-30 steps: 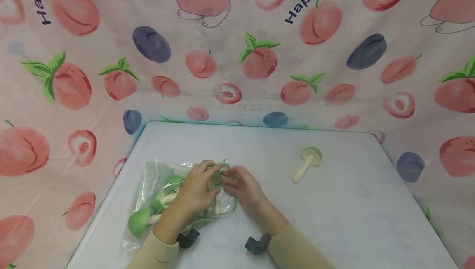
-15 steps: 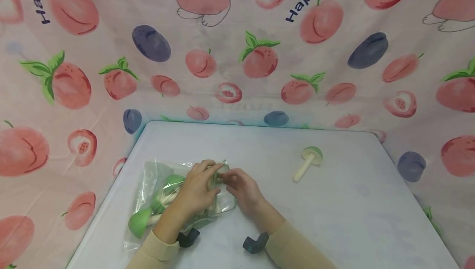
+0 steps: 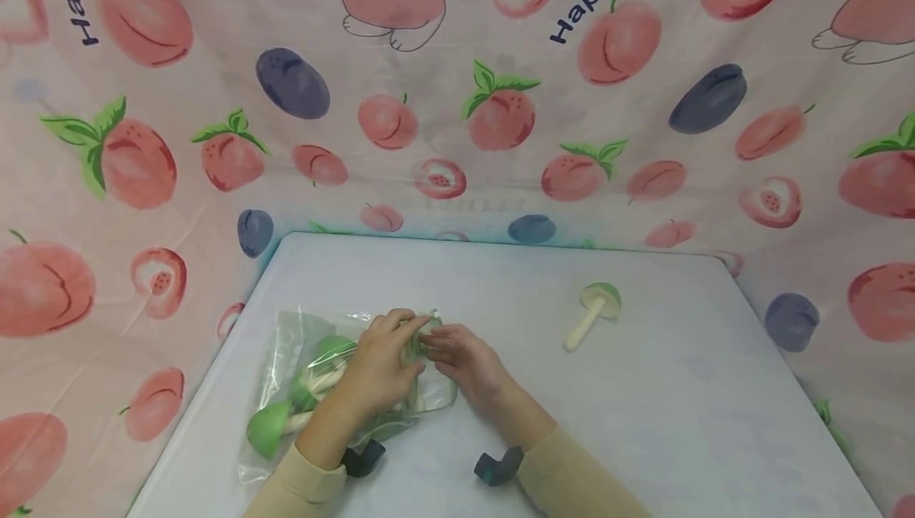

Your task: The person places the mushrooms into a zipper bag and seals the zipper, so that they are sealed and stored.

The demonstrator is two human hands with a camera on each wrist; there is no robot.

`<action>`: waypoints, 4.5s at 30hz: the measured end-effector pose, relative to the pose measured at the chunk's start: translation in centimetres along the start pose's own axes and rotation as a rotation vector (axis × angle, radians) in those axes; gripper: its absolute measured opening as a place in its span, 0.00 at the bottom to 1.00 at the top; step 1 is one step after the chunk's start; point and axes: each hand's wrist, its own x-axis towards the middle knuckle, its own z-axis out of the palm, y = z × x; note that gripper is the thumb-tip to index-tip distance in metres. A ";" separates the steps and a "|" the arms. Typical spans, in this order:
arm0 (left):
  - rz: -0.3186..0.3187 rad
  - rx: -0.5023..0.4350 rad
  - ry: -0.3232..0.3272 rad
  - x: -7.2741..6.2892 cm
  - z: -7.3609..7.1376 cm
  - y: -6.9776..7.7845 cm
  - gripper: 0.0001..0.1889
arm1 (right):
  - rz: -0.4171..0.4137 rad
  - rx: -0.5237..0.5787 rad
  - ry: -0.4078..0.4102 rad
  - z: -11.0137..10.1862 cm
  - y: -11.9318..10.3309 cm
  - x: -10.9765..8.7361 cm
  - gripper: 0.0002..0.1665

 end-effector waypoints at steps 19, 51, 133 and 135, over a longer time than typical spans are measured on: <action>0.001 -0.008 -0.011 0.1 -0.5 0.0 0.38 | 0.010 -0.083 0.093 -1.7 -1.5 -1.4 0.31; 0.005 -0.031 -0.016 0.0 -0.8 0.2 0.37 | -0.038 -0.237 0.253 -8.2 -5.7 -5.1 0.28; -0.044 -0.061 -0.070 -0.1 -0.5 0.4 0.36 | 0.106 -0.744 0.813 -23.4 -11.1 -6.9 0.47; -0.045 -0.062 -0.071 -0.2 -0.5 0.4 0.37 | 0.110 -0.746 0.790 -23.4 -11.0 -6.8 0.47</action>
